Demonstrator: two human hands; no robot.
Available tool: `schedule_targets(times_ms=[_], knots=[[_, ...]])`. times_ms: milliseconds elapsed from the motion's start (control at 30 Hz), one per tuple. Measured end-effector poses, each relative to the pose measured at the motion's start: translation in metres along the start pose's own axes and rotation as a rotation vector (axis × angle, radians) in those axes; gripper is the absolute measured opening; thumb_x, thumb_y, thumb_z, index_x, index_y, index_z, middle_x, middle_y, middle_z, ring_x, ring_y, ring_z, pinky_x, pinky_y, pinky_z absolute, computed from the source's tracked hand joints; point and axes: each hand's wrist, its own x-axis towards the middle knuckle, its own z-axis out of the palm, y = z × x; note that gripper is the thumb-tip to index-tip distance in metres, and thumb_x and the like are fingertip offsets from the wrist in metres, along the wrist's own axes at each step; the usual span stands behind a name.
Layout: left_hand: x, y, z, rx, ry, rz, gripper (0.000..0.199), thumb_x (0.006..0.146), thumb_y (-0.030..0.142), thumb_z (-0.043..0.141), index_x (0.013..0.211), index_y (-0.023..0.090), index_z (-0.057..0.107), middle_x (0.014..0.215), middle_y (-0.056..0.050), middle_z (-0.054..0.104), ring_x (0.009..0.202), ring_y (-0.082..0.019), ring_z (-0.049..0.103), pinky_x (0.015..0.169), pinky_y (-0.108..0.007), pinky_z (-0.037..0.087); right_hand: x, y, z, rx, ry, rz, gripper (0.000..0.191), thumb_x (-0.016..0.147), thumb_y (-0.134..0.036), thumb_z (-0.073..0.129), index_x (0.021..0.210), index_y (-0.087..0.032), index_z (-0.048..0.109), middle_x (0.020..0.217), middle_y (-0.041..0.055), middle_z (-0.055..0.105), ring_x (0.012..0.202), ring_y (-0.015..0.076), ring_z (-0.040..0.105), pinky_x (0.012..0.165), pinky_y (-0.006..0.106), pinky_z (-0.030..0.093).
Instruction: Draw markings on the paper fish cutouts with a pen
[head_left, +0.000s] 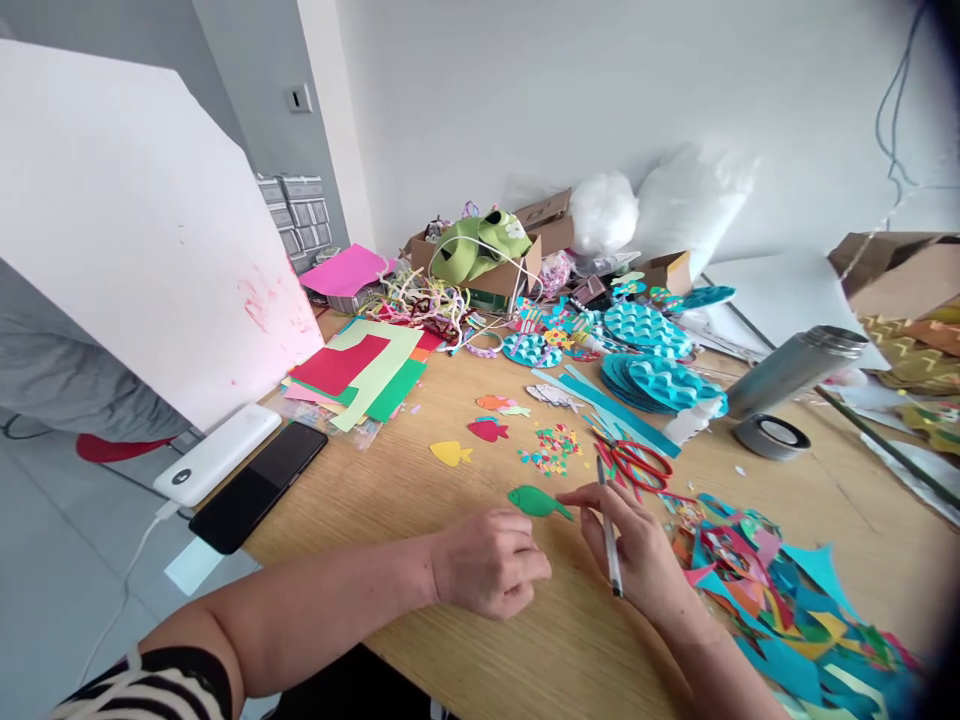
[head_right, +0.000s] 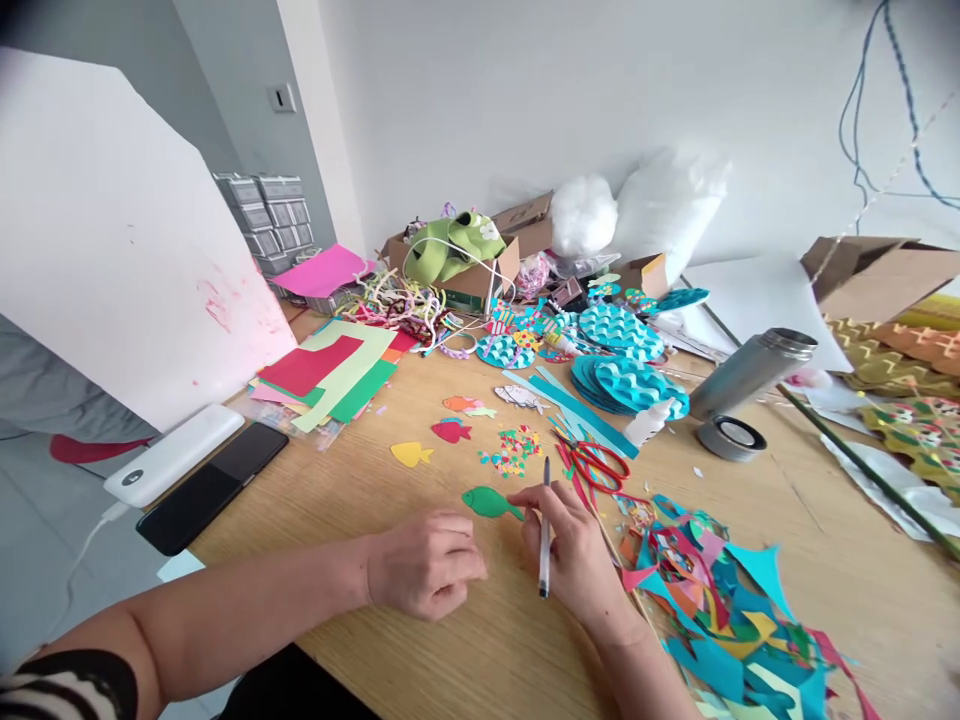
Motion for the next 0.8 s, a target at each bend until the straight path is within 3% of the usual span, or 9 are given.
schedule_targets(times_ms=[167, 300, 400, 500, 800], knots=[[0.001, -0.007, -0.004, 0.027, 0.0, -0.108, 0.01, 0.081, 0.014, 0.051, 0.081, 0.017, 0.06, 0.075, -0.005, 0.065, 0.076, -0.018, 0.057, 0.076, -0.029, 0.049, 0.0, 0.003, -0.001, 0.008, -0.074, -0.056, 0.026, 0.086, -0.011, 0.047, 0.102, -0.022, 0.064, 0.091, 0.0074, 0.067, 0.079, 0.0198, 0.067, 0.067, 0.03, 0.054], [0.0, -0.014, -0.01, 0.046, 0.088, -0.313, 0.01, 0.08, 0.011, 0.051, 0.083, 0.015, 0.059, 0.083, -0.007, 0.066, 0.085, -0.02, 0.057, 0.081, -0.031, 0.049, -0.001, 0.003, -0.001, 0.015, -0.145, -0.044, 0.034, 0.081, -0.006, 0.046, 0.105, -0.022, 0.062, 0.097, 0.0081, 0.066, 0.083, 0.0204, 0.068, 0.071, 0.031, 0.055], [-0.002, -0.018, -0.012, 0.038, 0.16, -0.386, 0.014, 0.079, 0.008, 0.05, 0.086, 0.015, 0.06, 0.09, -0.007, 0.067, 0.09, -0.021, 0.057, 0.084, -0.033, 0.049, -0.002, 0.003, 0.0, 0.007, -0.176, -0.017, 0.037, 0.08, -0.004, 0.046, 0.108, -0.023, 0.062, 0.098, 0.0083, 0.066, 0.085, 0.0206, 0.067, 0.073, 0.032, 0.055], [-0.002, -0.018, -0.011, 0.019, 0.165, -0.377, 0.019, 0.078, 0.006, 0.049, 0.089, 0.016, 0.061, 0.096, -0.007, 0.068, 0.095, -0.022, 0.056, 0.087, -0.036, 0.049, -0.004, 0.003, 0.0, 0.004, -0.163, 0.008, 0.035, 0.082, -0.006, 0.047, 0.108, -0.022, 0.063, 0.098, 0.0086, 0.065, 0.086, 0.0211, 0.066, 0.074, 0.033, 0.054], [0.002, -0.01, -0.008, -0.059, 0.036, -0.265, 0.032, 0.08, 0.009, 0.05, 0.109, 0.012, 0.062, 0.113, -0.009, 0.066, 0.107, -0.024, 0.053, 0.098, -0.035, 0.046, -0.005, 0.003, 0.003, 0.004, -0.063, 0.007, 0.022, 0.088, -0.01, 0.049, 0.101, -0.023, 0.061, 0.088, 0.0056, 0.063, 0.075, 0.0196, 0.064, 0.065, 0.03, 0.051]])
